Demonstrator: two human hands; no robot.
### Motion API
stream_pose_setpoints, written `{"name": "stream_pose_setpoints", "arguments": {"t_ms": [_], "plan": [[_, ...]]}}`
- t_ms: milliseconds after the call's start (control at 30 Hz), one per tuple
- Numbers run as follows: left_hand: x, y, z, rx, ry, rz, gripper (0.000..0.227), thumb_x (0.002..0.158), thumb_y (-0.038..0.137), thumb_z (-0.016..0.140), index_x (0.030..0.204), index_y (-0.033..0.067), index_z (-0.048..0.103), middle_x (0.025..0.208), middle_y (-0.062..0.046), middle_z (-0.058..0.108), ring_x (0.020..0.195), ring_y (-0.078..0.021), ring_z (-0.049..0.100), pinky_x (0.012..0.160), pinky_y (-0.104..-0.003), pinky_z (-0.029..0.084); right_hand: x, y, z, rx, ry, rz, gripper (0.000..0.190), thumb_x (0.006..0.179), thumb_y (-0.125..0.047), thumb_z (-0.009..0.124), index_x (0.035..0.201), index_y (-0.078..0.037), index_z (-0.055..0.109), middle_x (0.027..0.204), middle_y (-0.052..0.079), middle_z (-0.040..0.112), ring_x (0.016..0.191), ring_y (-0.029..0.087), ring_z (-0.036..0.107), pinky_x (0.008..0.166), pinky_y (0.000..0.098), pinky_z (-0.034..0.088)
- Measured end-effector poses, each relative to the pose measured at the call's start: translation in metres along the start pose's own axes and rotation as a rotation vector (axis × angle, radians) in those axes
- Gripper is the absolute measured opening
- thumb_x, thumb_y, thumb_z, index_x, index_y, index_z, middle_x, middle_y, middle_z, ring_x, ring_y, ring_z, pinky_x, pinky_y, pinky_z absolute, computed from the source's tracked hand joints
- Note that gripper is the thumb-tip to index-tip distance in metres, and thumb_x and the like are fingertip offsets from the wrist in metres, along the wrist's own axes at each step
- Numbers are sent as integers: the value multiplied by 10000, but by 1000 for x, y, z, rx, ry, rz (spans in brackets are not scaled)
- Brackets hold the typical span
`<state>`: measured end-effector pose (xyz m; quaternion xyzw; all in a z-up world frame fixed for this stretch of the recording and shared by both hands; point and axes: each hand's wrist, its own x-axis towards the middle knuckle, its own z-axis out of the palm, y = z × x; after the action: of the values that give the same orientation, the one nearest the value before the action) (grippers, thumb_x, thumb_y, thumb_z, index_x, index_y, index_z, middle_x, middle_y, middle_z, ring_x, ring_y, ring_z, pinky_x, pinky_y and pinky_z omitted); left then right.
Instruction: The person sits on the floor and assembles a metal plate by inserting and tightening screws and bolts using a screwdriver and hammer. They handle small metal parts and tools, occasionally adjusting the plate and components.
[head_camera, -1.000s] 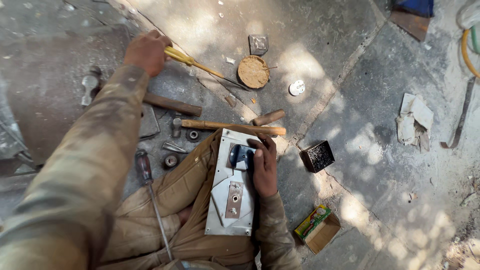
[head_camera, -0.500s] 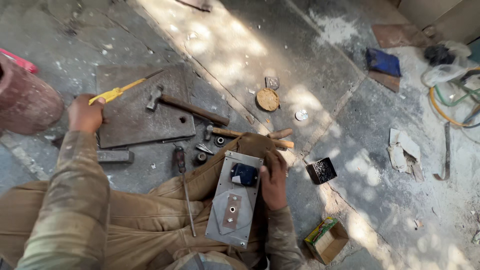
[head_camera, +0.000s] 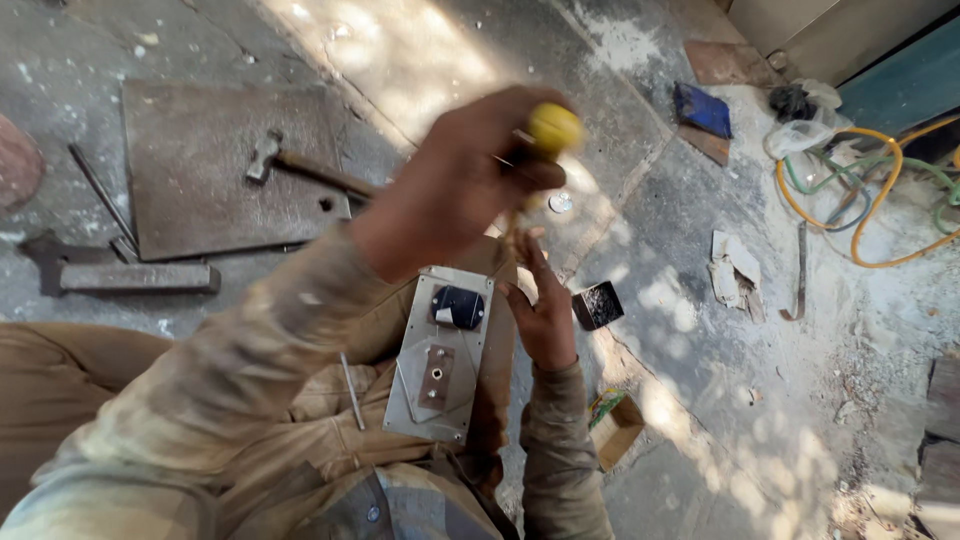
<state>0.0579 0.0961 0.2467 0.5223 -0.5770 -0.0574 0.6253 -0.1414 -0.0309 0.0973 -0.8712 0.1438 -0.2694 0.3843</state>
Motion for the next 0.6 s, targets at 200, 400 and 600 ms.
{"name": "stream_pose_setpoints", "arguments": {"t_ms": [200, 400, 600], "plan": [[-3, -6, 63, -130, -131, 46, 467, 1038, 121, 707, 1458, 105, 504, 1260, -109, 710, 1149, -220, 757, 970, -327, 640, -30, 23, 19, 128, 30, 293, 143, 916, -32, 750, 1046, 27, 748, 915, 64, 798, 850, 66, 697, 740, 266, 570], [-11, -25, 77, -179, -197, 43, 465, 1062, 85, 657, 1495, 130, 496, 1397, -119, 676, 1270, -263, 710, 1024, -370, 621, -40, 54, 29, 214, 13, 269, 116, 937, -29, 716, 1025, 43, 740, 934, 69, 790, 870, 67, 686, 751, 270, 566], [-19, -36, 82, -206, -234, -58, 462, 1038, 80, 655, 1473, 122, 507, 1387, -118, 681, 1269, -261, 706, 1006, -376, 611, -44, 71, 36, 134, 0, 268, 126, 905, -22, 703, 999, 51, 744, 895, 65, 793, 843, 73, 684, 723, 280, 555]]}}
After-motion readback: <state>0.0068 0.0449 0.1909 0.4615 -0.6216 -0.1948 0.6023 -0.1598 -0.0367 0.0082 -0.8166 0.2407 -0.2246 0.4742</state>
